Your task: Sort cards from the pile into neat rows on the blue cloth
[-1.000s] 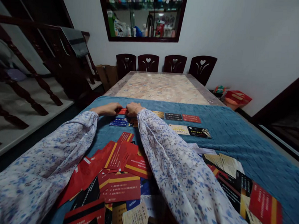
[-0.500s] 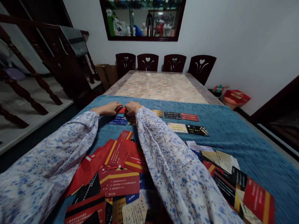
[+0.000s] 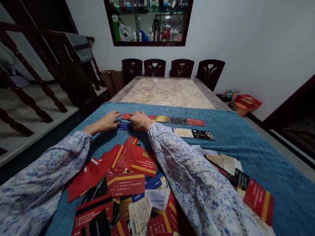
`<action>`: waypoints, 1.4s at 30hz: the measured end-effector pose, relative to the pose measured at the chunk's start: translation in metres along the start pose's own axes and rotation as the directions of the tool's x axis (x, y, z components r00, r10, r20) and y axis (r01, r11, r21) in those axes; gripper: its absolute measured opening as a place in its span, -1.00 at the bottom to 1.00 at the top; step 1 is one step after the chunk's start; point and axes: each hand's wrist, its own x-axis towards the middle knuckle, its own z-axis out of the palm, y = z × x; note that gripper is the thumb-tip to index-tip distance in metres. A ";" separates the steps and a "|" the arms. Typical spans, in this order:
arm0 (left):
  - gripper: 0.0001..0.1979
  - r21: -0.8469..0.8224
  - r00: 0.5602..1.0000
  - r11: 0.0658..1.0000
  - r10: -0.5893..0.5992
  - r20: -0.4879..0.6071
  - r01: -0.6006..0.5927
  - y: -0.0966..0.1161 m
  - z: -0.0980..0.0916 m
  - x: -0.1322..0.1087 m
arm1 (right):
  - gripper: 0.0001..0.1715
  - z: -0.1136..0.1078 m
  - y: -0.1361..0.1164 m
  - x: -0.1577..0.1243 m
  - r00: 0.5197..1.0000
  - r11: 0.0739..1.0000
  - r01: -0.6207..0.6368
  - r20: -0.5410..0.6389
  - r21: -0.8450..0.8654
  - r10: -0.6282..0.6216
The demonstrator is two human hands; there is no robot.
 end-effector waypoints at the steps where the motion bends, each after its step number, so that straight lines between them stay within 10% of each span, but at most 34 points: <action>1: -0.69 -0.013 1.000 1.000 0.002 -0.007 -0.002 0.003 0.000 -0.006 | -0.61 0.001 -0.003 -0.004 1.000 1.000 0.010 -0.008 0.002 -0.010; 23: -0.76 -0.101 0.998 0.993 0.056 -0.007 -0.057 0.078 0.002 -0.116 | -0.70 0.013 -0.046 -0.103 0.974 0.978 0.199 -0.126 0.064 -0.190; 42: -0.67 -0.066 0.999 0.998 0.000 0.047 0.003 0.139 0.003 -0.155 | -0.71 0.003 -0.065 -0.132 0.990 0.984 0.130 -0.067 0.123 -0.123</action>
